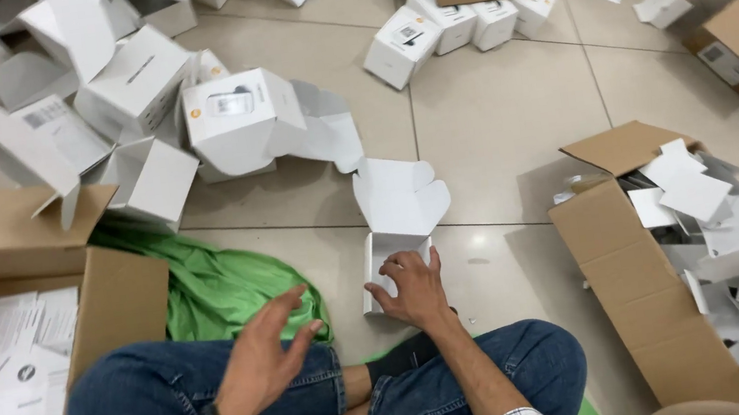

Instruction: Packing leaflets and components into small cardboard boxes.

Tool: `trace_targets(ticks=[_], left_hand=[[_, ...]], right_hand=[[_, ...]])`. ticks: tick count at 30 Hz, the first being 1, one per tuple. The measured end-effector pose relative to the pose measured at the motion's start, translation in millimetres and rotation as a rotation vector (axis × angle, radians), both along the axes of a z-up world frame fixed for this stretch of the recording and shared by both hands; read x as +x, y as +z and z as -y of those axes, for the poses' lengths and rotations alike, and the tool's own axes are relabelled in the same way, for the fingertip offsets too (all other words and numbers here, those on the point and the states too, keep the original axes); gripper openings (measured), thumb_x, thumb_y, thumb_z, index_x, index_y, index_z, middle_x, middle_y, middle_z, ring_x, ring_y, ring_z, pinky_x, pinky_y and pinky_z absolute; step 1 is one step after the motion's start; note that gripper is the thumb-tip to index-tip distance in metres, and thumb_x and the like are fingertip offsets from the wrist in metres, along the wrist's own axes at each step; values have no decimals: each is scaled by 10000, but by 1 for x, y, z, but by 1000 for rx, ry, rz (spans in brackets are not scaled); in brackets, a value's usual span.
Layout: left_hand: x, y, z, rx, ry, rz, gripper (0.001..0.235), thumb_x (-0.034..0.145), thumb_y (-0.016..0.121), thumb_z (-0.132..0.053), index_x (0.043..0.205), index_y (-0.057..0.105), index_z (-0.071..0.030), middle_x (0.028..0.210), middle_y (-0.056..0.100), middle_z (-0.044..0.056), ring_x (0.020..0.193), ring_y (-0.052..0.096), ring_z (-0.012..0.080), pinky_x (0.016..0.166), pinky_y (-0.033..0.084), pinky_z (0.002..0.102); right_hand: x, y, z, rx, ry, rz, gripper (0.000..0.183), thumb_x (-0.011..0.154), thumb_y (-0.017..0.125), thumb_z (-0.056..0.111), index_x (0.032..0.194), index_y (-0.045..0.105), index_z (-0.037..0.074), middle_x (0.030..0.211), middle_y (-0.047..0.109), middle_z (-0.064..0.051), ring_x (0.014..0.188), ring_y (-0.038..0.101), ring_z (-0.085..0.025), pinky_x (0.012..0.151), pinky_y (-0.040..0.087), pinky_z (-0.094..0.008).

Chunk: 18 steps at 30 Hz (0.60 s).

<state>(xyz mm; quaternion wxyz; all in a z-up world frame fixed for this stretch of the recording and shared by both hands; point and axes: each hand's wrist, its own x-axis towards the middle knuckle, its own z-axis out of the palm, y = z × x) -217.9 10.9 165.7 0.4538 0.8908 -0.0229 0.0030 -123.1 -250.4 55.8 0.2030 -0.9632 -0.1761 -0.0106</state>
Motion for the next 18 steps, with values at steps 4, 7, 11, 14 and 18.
trace_targets(ticks=[4,7,11,14,18], left_hand=[[-60,38,-67,-61,369,135,415,841,757,-145,1238,673,-57,1094,766,118,856,766,206,741,613,324],[-100,42,-123,30,669,236,279,933,740,-105,1196,705,-22,1045,765,126,889,751,218,771,584,314],[-139,-1,-204,216,889,153,221,990,730,-123,1173,725,1,1092,763,151,940,745,239,812,584,347],[-160,-57,-259,290,920,21,258,977,726,-166,1174,732,0,1111,760,167,988,747,276,854,591,400],[-155,-127,-312,416,795,-463,551,859,806,-346,1307,674,-52,1251,702,209,1138,680,353,994,539,499]], right_hand=[[-12,1,-30,145,86,123,232,854,766,317,945,771,103,1115,699,-67,1126,632,-289,1121,291,-663],[-25,22,-67,239,169,100,157,843,781,227,925,764,95,1121,696,-85,1082,644,-293,1072,363,-589],[-41,53,-125,411,298,101,114,850,776,161,933,745,90,1130,695,-75,1068,653,-290,970,493,-450],[-53,81,-167,493,400,116,114,844,780,128,942,740,84,1137,691,-83,1075,662,-295,945,510,-434],[-61,100,-213,549,492,92,100,857,770,108,937,721,73,1131,690,-83,1054,684,-283,933,523,-420]])
